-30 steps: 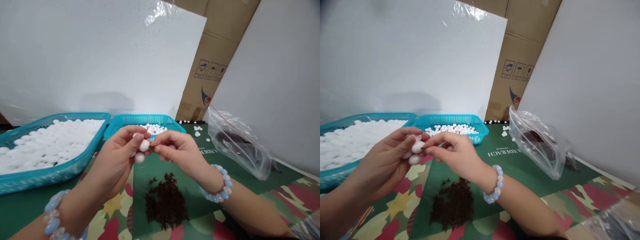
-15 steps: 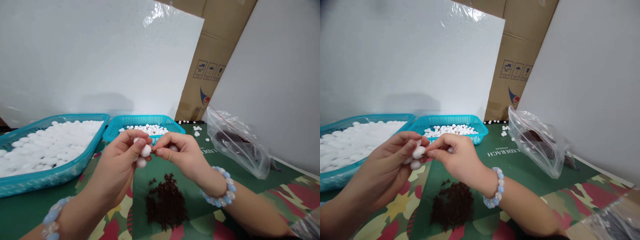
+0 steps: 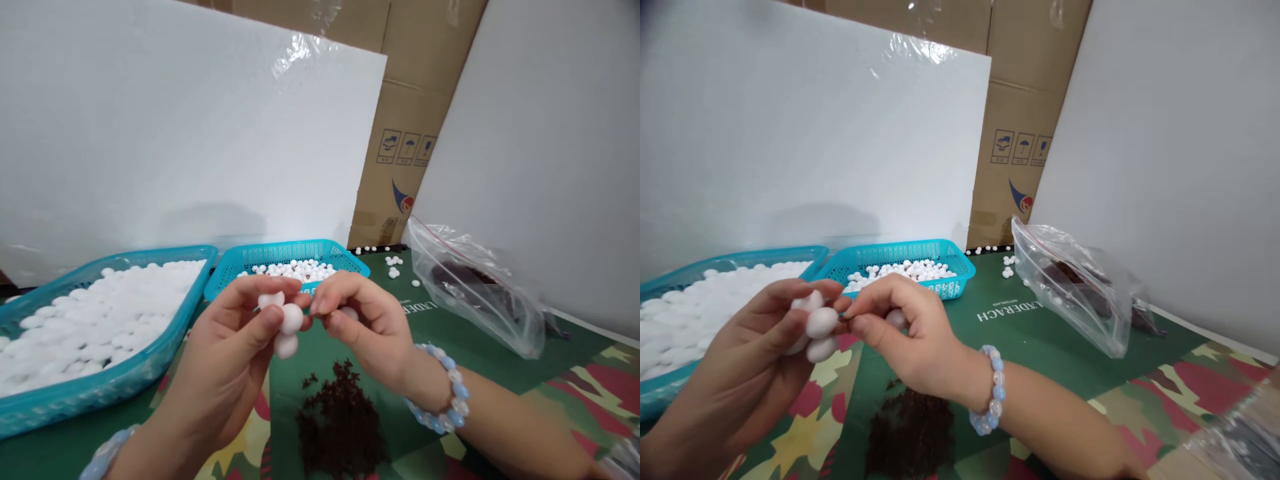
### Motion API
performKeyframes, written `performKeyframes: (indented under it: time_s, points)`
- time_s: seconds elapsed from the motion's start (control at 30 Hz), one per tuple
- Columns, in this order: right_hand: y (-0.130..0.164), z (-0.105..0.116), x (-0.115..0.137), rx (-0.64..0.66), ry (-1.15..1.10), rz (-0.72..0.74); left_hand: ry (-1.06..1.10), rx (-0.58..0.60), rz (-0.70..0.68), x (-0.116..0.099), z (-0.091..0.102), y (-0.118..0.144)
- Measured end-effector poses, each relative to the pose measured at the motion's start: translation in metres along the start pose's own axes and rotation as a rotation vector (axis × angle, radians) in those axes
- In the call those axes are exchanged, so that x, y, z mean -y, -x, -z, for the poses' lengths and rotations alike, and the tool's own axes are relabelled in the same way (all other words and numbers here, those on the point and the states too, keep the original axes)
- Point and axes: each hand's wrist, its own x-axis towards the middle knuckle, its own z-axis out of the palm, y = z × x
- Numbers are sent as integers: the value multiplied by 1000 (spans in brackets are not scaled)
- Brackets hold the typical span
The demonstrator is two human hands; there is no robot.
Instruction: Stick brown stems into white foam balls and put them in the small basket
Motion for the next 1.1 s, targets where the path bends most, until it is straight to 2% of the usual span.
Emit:
performKeyframes:
  time_s: [0.1, 0.3, 0.43, 0.53, 0.7, 1.0, 1.1]
  points:
    - [1, -2, 4, 7, 102, 71, 26, -21, -3, -3, 1, 0]
    - [4, -3, 13, 76, 441, 261, 57, -53, -7, -4, -1, 0]
    - [7, -5, 13, 139, 594, 278, 79, -141, -17, -1, -5, 2]
    - [8, -8, 11, 139, 676, 282, 93, -189, -39, 1, -8, 1]
    - [7, -12, 10, 122, 688, 140, 87, -279, -24, 6, -9, -2]
    - [6, -7, 5, 127, 394, -231, 56, -197, 42, 17, -2, -4]
    - [3, -5, 5, 118, 336, -294, 48, -191, 69, 18, -2, -6]
